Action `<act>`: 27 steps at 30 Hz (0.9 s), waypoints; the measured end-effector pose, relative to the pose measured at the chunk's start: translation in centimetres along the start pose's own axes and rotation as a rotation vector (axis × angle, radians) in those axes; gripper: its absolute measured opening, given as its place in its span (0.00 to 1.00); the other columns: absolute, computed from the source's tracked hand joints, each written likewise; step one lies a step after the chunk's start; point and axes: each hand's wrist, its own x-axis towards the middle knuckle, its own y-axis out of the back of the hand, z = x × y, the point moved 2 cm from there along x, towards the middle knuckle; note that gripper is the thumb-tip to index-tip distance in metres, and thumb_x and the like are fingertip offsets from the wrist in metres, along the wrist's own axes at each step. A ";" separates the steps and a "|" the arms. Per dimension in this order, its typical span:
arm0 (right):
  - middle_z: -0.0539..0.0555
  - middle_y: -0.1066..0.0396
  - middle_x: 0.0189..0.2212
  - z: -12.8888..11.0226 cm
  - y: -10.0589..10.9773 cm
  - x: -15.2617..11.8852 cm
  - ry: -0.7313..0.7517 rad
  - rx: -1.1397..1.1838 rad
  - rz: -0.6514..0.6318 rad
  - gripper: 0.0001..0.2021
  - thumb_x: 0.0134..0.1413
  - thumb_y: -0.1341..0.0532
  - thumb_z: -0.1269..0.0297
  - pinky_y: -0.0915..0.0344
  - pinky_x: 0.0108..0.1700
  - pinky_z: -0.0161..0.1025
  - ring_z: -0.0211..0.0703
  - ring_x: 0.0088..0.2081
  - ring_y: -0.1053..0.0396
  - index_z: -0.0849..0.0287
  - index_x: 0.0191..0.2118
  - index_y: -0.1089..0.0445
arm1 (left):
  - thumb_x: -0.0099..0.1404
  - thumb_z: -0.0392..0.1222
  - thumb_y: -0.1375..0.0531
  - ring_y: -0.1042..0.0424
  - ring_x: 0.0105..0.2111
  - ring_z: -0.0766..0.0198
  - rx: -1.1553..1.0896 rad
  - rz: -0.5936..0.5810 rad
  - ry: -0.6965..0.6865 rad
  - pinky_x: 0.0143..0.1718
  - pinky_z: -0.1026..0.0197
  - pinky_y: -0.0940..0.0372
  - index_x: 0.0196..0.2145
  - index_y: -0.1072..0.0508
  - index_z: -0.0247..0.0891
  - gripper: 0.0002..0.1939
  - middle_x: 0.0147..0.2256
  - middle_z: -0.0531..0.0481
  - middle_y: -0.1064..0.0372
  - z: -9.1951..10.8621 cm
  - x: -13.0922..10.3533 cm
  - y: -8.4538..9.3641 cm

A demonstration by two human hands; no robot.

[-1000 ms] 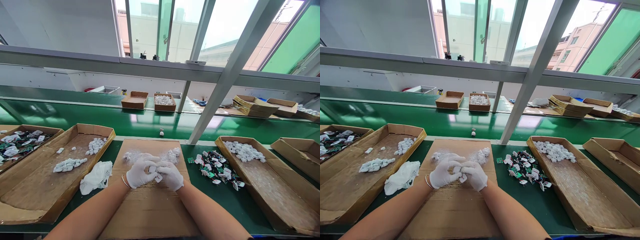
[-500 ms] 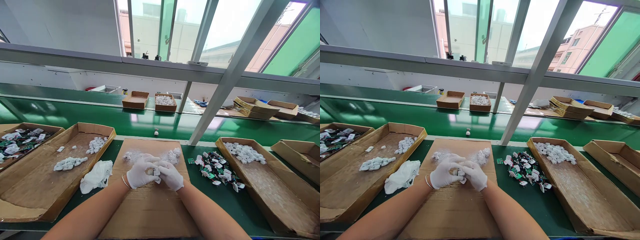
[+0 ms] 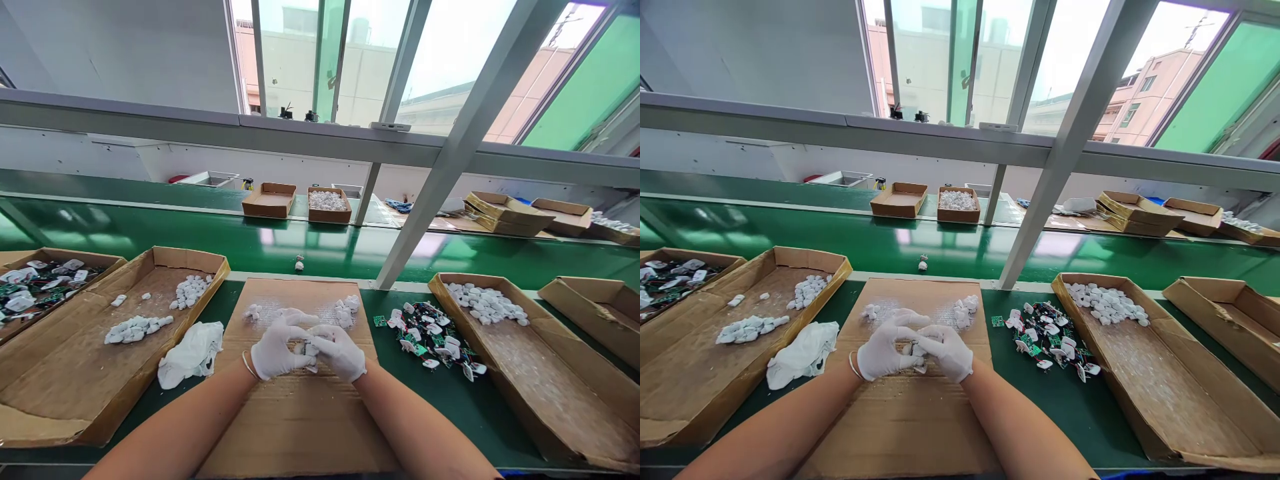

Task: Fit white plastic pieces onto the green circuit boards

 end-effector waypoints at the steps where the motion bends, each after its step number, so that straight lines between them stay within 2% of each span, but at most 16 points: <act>1: 0.52 0.33 0.25 0.0 0.0 0.0 0.000 0.032 -0.006 0.15 0.53 0.38 0.55 0.38 0.26 0.35 0.37 0.24 0.37 0.63 0.27 0.31 | 0.48 0.42 0.30 0.30 0.45 0.54 0.010 0.008 -0.006 0.48 0.50 0.37 0.34 0.20 0.45 0.12 0.48 0.48 0.27 0.0 0.0 0.0; 5: 0.51 0.32 0.24 -0.1 -0.1 0.0 -0.022 0.038 -0.037 0.11 0.49 0.35 0.59 0.39 0.25 0.34 0.35 0.22 0.38 0.64 0.30 0.29 | 0.48 0.45 0.29 0.30 0.44 0.54 0.038 0.051 -0.035 0.49 0.50 0.38 0.33 0.21 0.45 0.12 0.48 0.48 0.27 -0.1 -0.1 -0.2; 7: 0.51 0.33 0.23 0.0 -0.1 0.1 -0.027 0.055 -0.036 0.12 0.48 0.35 0.59 0.39 0.24 0.34 0.35 0.22 0.38 0.64 0.28 0.30 | 0.49 0.45 0.29 0.30 0.44 0.55 0.043 0.055 -0.033 0.48 0.50 0.38 0.33 0.20 0.45 0.12 0.48 0.48 0.27 -0.2 -0.1 -0.3; 11: 0.53 0.32 0.24 0.2 -0.1 0.2 -0.026 0.123 0.007 0.17 0.54 0.38 0.53 0.40 0.23 0.34 0.35 0.22 0.38 0.63 0.25 0.34 | 0.50 0.41 0.30 0.30 0.44 0.56 0.054 0.048 -0.042 0.48 0.51 0.38 0.35 0.20 0.47 0.12 0.48 0.49 0.27 0.0 -0.1 -0.3; 14: 0.52 0.33 0.23 0.3 -0.2 0.2 -0.020 0.056 0.010 0.17 0.55 0.37 0.53 0.40 0.23 0.34 0.34 0.20 0.38 0.64 0.27 0.32 | 0.49 0.38 0.31 0.30 0.43 0.56 0.066 0.039 -0.062 0.49 0.50 0.39 0.34 0.21 0.48 0.13 0.48 0.52 0.27 0.3 -0.1 -0.2; 17: 0.50 0.35 0.22 0.1 -0.3 0.0 0.011 0.061 0.013 0.15 0.54 0.36 0.55 0.41 0.23 0.33 0.34 0.21 0.39 0.64 0.30 0.30 | 0.49 0.39 0.30 0.30 0.43 0.56 0.034 0.056 -0.022 0.49 0.51 0.38 0.33 0.22 0.46 0.11 0.47 0.51 0.27 0.2 -0.1 -0.2; 22: 0.48 0.35 0.25 -0.3 -0.4 -0.1 0.006 0.098 0.047 0.16 0.45 0.31 0.58 0.41 0.23 0.31 0.32 0.23 0.41 0.62 0.37 0.31 | 0.53 0.37 0.34 0.31 0.50 0.55 0.008 0.116 0.048 0.52 0.52 0.37 0.34 0.27 0.41 0.09 0.51 0.46 0.30 -0.1 -0.4 -0.2; 27: 0.48 0.34 0.26 0.0 0.2 0.1 -0.032 0.018 0.135 0.19 0.39 0.29 0.60 0.40 0.25 0.30 0.33 0.26 0.38 0.61 0.37 0.32 | 0.49 0.45 0.31 0.34 0.54 0.49 0.110 0.103 0.013 0.54 0.46 0.38 0.43 0.30 0.40 0.23 0.55 0.41 0.35 0.0 -0.5 -0.6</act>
